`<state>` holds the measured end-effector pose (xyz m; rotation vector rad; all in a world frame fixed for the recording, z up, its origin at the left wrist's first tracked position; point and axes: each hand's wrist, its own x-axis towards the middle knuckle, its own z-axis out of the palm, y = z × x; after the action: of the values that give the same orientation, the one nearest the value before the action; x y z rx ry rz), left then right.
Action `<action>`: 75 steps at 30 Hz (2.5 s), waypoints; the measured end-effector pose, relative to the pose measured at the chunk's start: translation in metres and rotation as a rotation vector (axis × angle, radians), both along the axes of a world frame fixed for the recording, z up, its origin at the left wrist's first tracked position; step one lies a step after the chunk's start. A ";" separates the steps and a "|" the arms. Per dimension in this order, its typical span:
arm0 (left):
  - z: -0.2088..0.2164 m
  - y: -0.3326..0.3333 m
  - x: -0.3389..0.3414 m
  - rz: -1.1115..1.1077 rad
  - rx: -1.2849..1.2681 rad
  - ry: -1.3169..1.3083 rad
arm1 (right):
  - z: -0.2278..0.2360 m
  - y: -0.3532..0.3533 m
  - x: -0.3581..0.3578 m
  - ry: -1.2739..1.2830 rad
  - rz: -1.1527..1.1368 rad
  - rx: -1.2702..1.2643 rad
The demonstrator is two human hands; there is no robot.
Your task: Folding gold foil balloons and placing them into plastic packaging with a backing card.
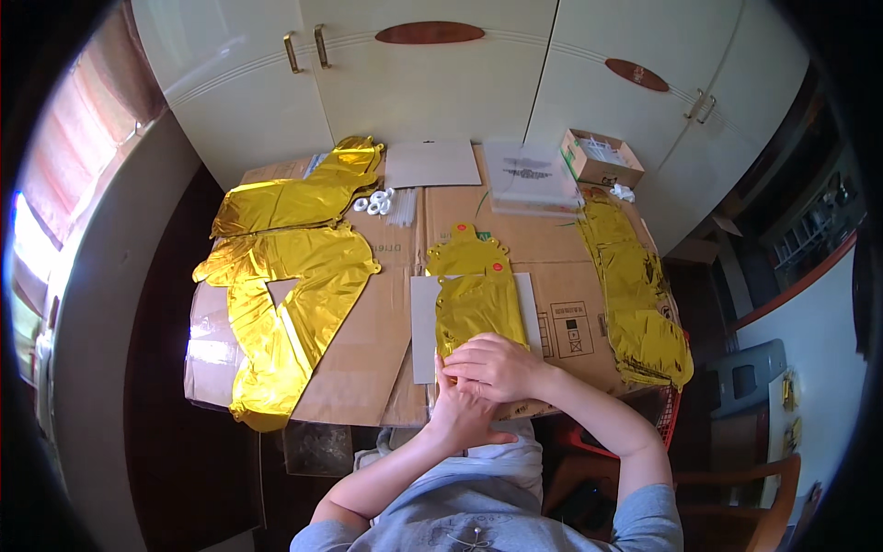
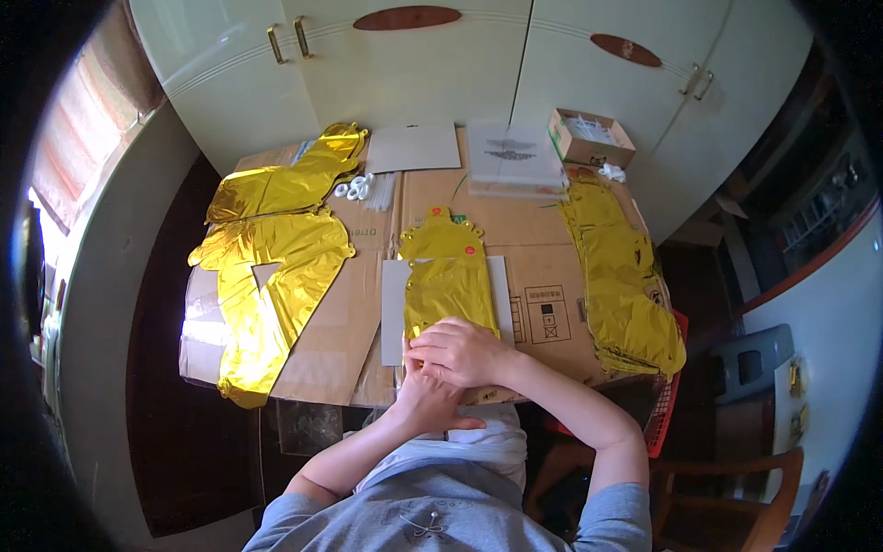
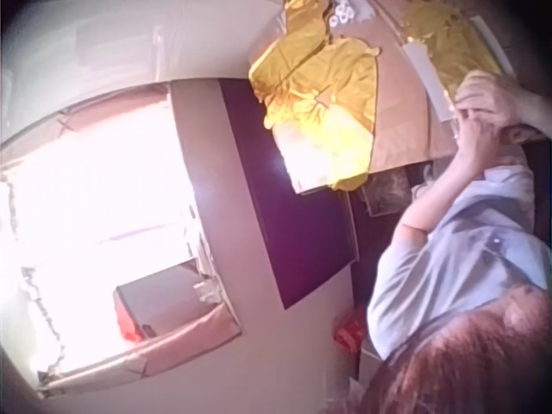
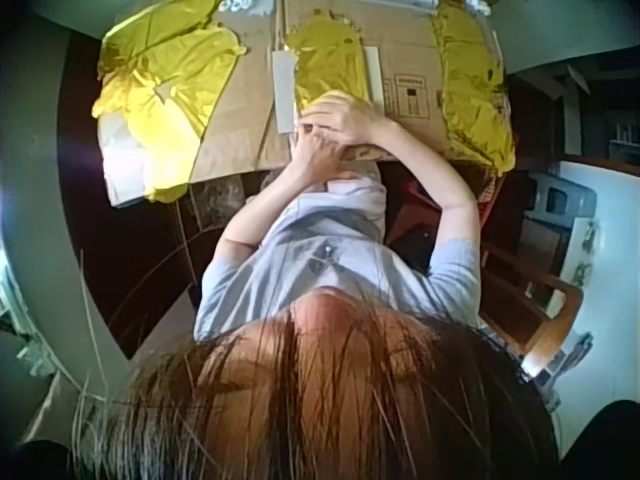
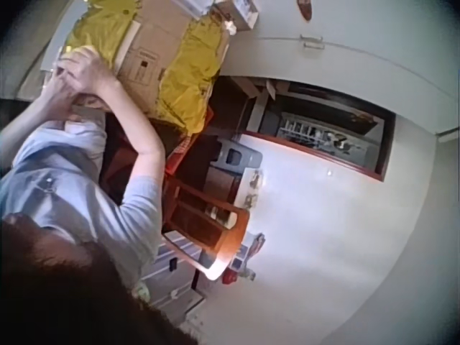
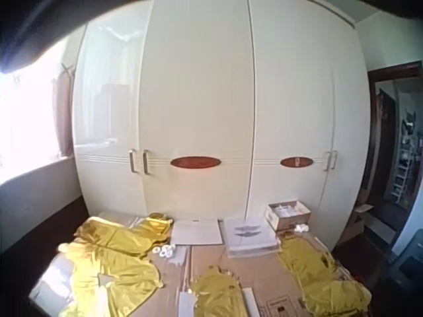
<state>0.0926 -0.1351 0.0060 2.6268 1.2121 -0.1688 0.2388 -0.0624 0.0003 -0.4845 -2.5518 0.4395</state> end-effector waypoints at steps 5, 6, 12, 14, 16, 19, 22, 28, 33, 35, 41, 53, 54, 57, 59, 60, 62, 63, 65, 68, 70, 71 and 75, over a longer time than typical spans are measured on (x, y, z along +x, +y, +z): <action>-0.005 -0.001 0.001 0.023 0.083 0.031 | -0.007 -0.005 0.009 0.126 -0.114 -0.137; -0.006 -0.001 0.001 0.024 0.104 0.025 | -0.007 -0.006 0.012 0.142 -0.141 -0.168; -0.009 -0.001 -0.001 0.024 0.214 -0.076 | 0.007 -0.024 0.032 0.108 -0.352 0.021; -0.008 -0.001 0.000 0.025 0.218 -0.080 | 0.003 -0.028 0.044 0.064 -0.360 0.086; -0.007 -0.002 0.000 0.027 0.227 -0.086 | -0.005 -0.031 0.057 0.005 -0.372 0.085; -0.007 -0.002 0.000 0.026 0.231 -0.077 | -0.010 -0.034 0.070 0.039 -0.396 0.049; -0.007 -0.002 0.002 0.039 0.238 -0.092 | -0.020 -0.031 0.077 0.049 -0.446 -0.040; -0.010 -0.003 0.000 0.069 0.271 -0.124 | -0.023 -0.031 0.078 -0.018 -0.491 -0.011; -0.016 0.000 -0.026 0.155 0.327 -0.141 | -0.024 -0.033 0.079 -0.005 -0.499 -0.053; -0.016 0.001 -0.036 0.177 0.338 -0.116 | -0.024 -0.033 0.080 -0.013 -0.498 -0.059; -0.016 -0.001 -0.042 0.258 0.359 -0.021 | -0.025 -0.034 0.083 -0.081 -0.508 -0.034; -0.011 0.046 0.013 -0.323 0.104 -0.470 | -0.030 -0.031 0.090 -0.134 -0.538 0.006; -0.012 0.054 0.013 -0.330 0.122 -0.464 | -0.028 -0.031 0.088 -0.148 -0.535 0.004; -0.017 0.071 0.009 -0.350 0.203 -0.405 | -0.021 -0.033 0.087 -0.173 -0.524 -0.040; -0.017 0.078 0.008 -0.333 0.246 -0.357 | -0.023 -0.034 0.085 -0.133 -0.526 -0.033; -0.017 0.081 0.008 -0.321 0.257 -0.341 | -0.023 -0.034 0.084 -0.127 -0.523 -0.029; -0.019 0.087 0.008 -0.300 0.280 -0.315 | -0.021 -0.033 0.083 -0.121 -0.520 -0.019; -0.020 0.089 0.009 -0.289 0.291 -0.302 | -0.021 -0.033 0.083 -0.120 -0.517 -0.022; -0.023 0.093 0.010 -0.255 0.304 -0.281 | -0.020 -0.032 0.083 -0.116 -0.510 -0.020; -0.023 0.102 0.013 -0.212 0.323 -0.253 | -0.024 -0.031 0.085 -0.114 -0.518 -0.019; -0.024 0.111 0.014 -0.177 0.359 -0.242 | -0.024 -0.031 0.086 -0.130 -0.502 -0.023; -0.024 0.115 0.014 -0.159 0.378 -0.237 | -0.023 -0.031 0.086 -0.138 -0.493 -0.024; -0.028 0.129 0.018 -0.088 0.398 -0.198 | -0.021 -0.031 0.085 -0.135 -0.503 -0.074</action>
<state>0.1103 -0.0064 -0.0223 2.9439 1.1611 0.3451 0.3241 -0.0931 -0.0209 -1.1794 -2.4207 0.3217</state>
